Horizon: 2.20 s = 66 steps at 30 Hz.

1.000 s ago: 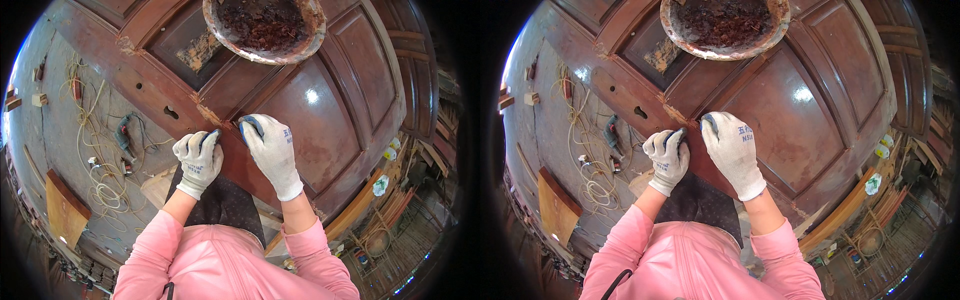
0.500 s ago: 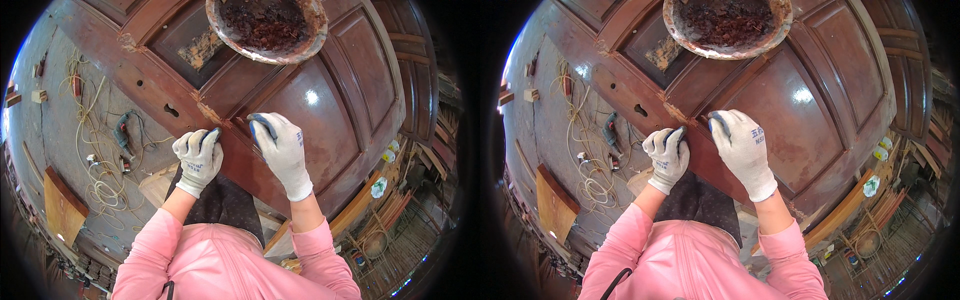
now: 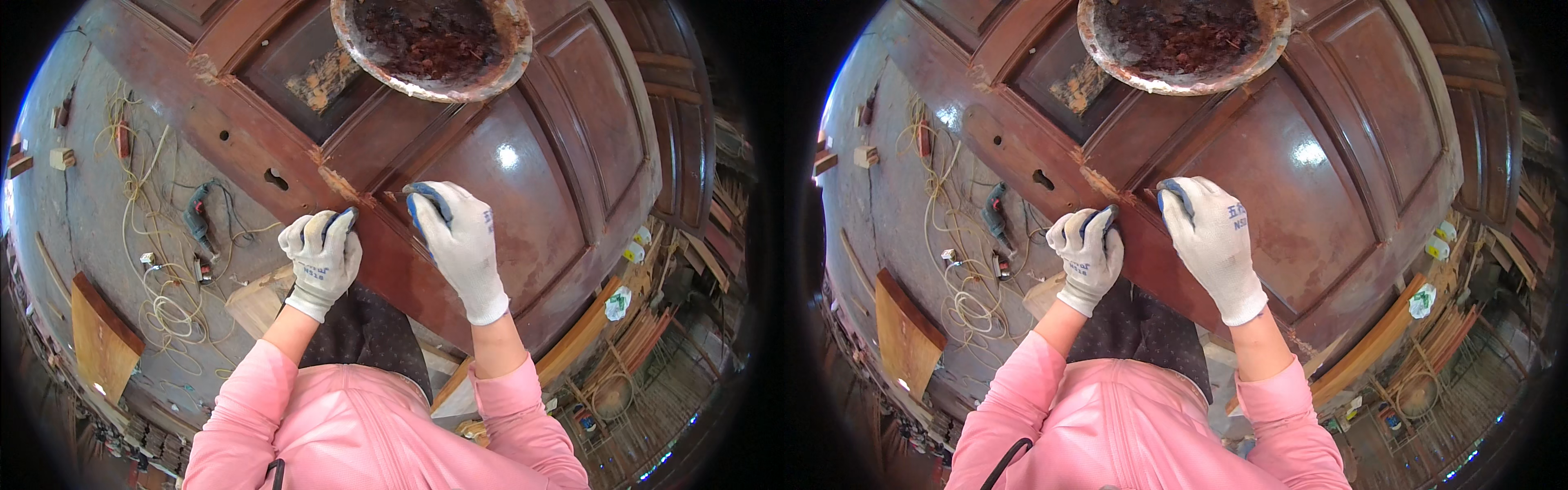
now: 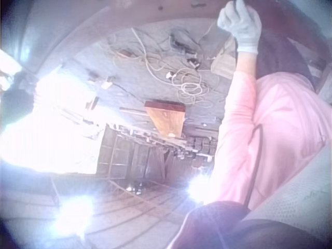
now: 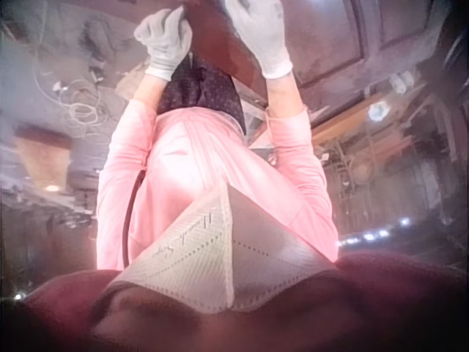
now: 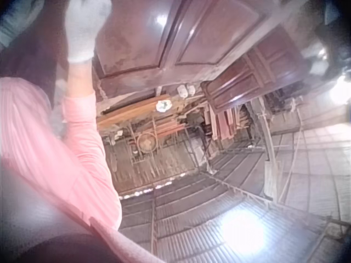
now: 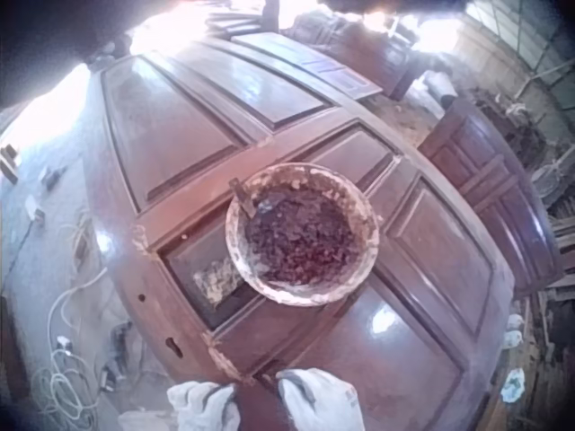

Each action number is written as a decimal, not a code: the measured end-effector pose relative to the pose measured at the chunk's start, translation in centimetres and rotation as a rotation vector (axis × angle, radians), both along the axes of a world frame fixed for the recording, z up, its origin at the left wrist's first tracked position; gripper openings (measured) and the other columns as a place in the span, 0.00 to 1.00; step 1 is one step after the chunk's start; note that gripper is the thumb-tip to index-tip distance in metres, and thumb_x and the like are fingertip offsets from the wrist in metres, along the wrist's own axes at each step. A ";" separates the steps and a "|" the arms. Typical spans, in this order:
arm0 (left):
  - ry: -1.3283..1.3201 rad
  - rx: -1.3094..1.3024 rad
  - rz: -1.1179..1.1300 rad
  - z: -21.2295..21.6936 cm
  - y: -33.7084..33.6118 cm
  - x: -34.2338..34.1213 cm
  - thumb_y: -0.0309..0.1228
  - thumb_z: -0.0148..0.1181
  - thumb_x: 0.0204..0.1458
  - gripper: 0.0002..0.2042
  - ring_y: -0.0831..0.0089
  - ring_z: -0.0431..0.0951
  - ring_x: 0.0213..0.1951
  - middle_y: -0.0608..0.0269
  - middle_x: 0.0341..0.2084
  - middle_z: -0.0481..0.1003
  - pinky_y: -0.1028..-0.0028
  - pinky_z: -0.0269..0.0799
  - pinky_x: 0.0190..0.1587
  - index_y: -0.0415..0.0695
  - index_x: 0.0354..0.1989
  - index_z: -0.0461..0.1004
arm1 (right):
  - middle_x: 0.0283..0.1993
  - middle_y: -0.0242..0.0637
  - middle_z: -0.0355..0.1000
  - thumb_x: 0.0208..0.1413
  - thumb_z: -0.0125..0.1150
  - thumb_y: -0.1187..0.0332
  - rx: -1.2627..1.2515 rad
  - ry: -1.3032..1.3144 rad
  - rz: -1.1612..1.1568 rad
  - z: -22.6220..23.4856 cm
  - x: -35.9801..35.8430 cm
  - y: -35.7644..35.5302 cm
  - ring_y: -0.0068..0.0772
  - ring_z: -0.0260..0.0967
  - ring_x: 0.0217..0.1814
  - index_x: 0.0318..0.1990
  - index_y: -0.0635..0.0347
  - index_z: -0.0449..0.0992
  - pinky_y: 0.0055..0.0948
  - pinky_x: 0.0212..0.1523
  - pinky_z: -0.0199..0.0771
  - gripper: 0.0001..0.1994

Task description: The person applies glue to a damaged area on a wooden door and then uses a putty knife to fill the area with a dark paste. The person smooths the paste into the damaged area.

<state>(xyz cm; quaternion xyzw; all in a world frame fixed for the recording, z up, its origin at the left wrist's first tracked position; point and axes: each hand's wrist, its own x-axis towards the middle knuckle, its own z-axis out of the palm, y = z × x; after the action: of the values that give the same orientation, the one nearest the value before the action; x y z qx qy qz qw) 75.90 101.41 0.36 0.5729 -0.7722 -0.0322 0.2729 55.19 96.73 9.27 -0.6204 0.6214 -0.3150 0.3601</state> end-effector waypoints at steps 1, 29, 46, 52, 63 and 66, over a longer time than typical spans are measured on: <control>0.002 0.000 0.000 -0.1 0.0 0.0 0.30 0.66 0.46 0.22 0.60 0.70 0.52 0.66 0.48 0.73 0.57 0.61 0.55 0.55 0.53 0.80 | 0.41 0.50 0.81 0.61 0.63 0.73 -0.015 0.003 0.003 -0.8 0.1 0.2 0.49 0.80 0.41 0.43 0.67 0.82 0.38 0.43 0.79 0.07; 0.025 0.023 -0.008 0.1 -0.1 0.0 0.29 0.66 0.48 0.20 0.59 0.70 0.52 0.64 0.48 0.73 0.57 0.61 0.56 0.53 0.53 0.80 | 0.38 0.38 0.81 0.65 0.63 0.74 0.043 -0.173 -0.216 -1.5 1.5 2.9 0.21 0.77 0.36 0.47 0.70 0.83 0.23 0.39 0.77 0.09; 0.232 0.086 -0.044 5.9 -2.5 0.9 0.23 0.63 0.57 0.11 0.58 0.78 0.49 0.56 0.45 0.78 0.61 0.72 0.55 0.41 0.49 0.80 | 0.39 0.43 0.81 0.63 0.64 0.74 0.042 -0.245 -0.300 -2.3 1.3 4.1 0.36 0.79 0.38 0.48 0.66 0.83 0.33 0.42 0.79 0.09; 0.209 0.141 -0.037 4.1 -1.6 1.2 0.21 0.62 0.55 0.14 0.52 0.74 0.59 0.55 0.51 0.77 0.56 0.67 0.63 0.43 0.50 0.80 | 0.39 0.47 0.80 0.59 0.65 0.75 -0.081 -0.097 -0.135 -1.7 2.3 2.6 0.49 0.78 0.40 0.44 0.65 0.83 0.39 0.44 0.77 0.07; 0.710 0.434 0.060 6.4 -6.8 -0.6 0.35 0.61 0.64 0.23 0.60 0.80 0.35 0.53 0.33 0.78 0.64 0.77 0.43 0.37 0.65 0.69 | 0.45 0.36 0.81 0.67 0.61 0.75 0.065 -0.679 -0.464 3.1 -2.0 2.5 0.22 0.77 0.44 0.51 0.70 0.82 0.25 0.47 0.81 0.10; 1.037 0.941 0.224 10.1 -11.0 -5.0 0.47 0.58 0.67 0.38 0.76 0.75 0.28 0.58 0.41 0.79 0.74 0.75 0.33 0.43 0.78 0.49 | 0.44 0.39 0.81 0.67 0.62 0.75 -0.017 -0.731 -0.544 4.3 -2.7 1.4 0.24 0.79 0.42 0.51 0.70 0.81 0.26 0.43 0.83 0.10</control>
<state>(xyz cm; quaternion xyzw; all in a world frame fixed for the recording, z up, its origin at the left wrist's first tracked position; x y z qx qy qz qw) 70.90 90.40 10.47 0.6167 -0.3834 -0.6028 0.3305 52.46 98.18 13.61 -0.2855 0.5913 -0.6016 0.4549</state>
